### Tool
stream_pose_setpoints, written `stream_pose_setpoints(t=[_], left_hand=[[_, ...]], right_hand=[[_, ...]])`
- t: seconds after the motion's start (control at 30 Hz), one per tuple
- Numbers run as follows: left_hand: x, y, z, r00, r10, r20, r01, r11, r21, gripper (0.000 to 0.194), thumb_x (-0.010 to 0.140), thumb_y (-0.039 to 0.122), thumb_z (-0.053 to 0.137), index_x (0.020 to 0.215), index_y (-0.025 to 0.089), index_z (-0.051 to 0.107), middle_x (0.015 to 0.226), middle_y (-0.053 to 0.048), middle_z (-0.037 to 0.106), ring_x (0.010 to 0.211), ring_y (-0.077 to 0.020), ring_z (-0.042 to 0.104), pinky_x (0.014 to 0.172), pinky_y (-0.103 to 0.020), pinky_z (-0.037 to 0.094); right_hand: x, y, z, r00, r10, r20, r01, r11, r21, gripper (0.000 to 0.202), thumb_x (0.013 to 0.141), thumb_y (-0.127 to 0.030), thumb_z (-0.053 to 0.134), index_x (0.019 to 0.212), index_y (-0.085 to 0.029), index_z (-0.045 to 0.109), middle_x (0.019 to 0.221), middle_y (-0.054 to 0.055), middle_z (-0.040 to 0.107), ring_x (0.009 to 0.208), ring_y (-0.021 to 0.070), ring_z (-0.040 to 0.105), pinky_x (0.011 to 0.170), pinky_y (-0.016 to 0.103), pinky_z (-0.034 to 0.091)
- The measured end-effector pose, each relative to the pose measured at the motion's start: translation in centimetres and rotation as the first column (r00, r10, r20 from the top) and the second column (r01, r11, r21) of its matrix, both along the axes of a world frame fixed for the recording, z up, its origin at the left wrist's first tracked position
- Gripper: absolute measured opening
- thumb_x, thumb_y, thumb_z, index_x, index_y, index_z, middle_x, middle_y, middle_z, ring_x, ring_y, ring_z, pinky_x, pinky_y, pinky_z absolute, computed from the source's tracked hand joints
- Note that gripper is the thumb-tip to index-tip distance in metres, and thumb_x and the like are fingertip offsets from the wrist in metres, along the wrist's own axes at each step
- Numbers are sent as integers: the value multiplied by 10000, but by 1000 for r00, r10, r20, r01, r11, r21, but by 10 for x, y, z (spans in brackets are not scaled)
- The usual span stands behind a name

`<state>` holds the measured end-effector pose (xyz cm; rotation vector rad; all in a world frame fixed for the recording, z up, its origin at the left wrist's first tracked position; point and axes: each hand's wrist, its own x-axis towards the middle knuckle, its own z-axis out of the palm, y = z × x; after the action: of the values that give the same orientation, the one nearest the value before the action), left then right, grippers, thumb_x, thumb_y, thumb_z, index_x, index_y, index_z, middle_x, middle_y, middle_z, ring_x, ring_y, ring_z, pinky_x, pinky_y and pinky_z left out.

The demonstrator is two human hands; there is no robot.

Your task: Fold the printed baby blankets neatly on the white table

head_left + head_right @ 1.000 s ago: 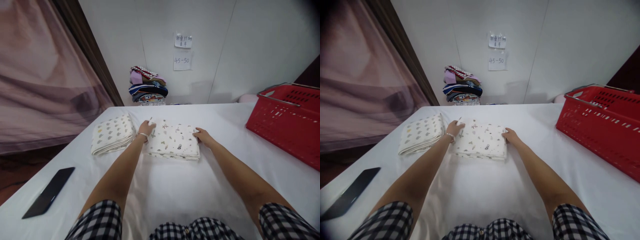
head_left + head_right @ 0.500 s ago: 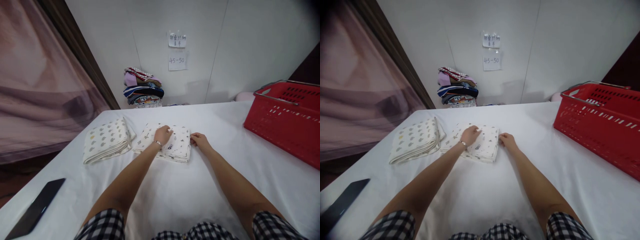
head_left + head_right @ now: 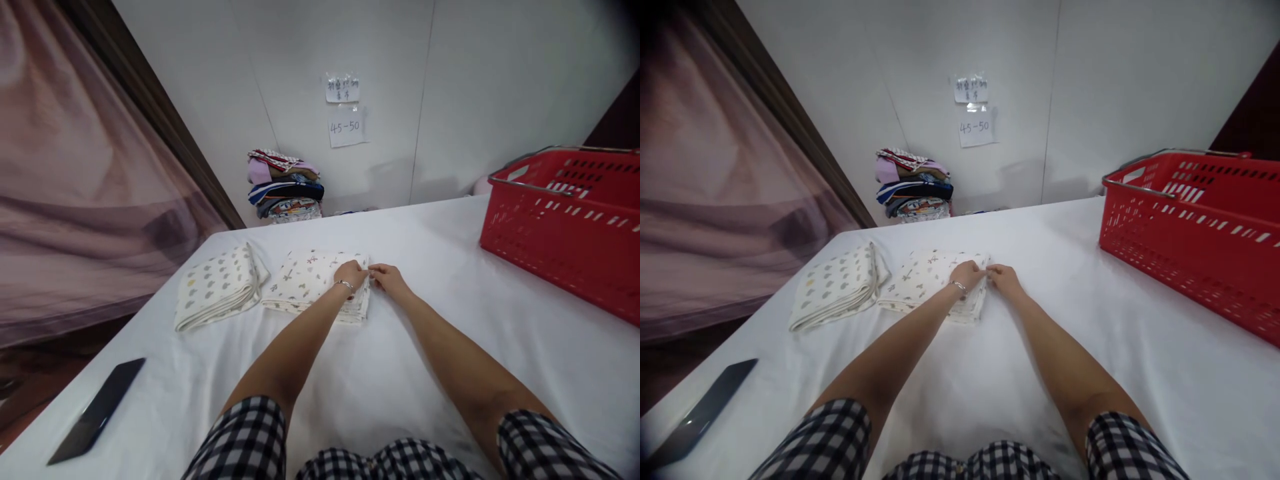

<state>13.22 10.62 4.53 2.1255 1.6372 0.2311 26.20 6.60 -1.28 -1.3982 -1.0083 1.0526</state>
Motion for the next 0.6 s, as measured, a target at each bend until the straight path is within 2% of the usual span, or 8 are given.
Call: stream_pose_setpoints(t=[0.3, 0.47, 0.6], left_hand=[[1, -10, 1, 998, -59, -6, 60, 993, 98, 175, 813, 289, 475, 835, 210, 629, 901, -47, 680, 852, -188, 614, 719, -277, 462], [2, -18, 1, 995, -100, -28, 102, 989, 110, 208, 808, 369, 502, 876, 209, 615, 963, -52, 664, 885, -194, 608, 753, -288, 458], [2, -26, 0, 981, -128, -147, 147, 980, 131, 373, 759, 447, 558, 1032, 193, 568, 1097, -96, 613, 947, -231, 601, 782, -323, 459]], right_hand=[[-2, -1, 2, 999, 13, 34, -13, 1000, -3, 199, 690, -189, 571, 845, -158, 692, 635, -21, 617, 464, 67, 481, 448, 177, 382], [-1, -2, 2, 999, 17, 38, -17, 1000, -2, 250, 690, -155, 546, 887, -143, 700, 609, -17, 615, 465, 70, 478, 439, 172, 378], [1, 0, -1, 999, 25, 28, -25, 1000, -4, 263, 696, -128, 529, 897, -140, 699, 606, -17, 616, 446, 62, 467, 431, 166, 376]])
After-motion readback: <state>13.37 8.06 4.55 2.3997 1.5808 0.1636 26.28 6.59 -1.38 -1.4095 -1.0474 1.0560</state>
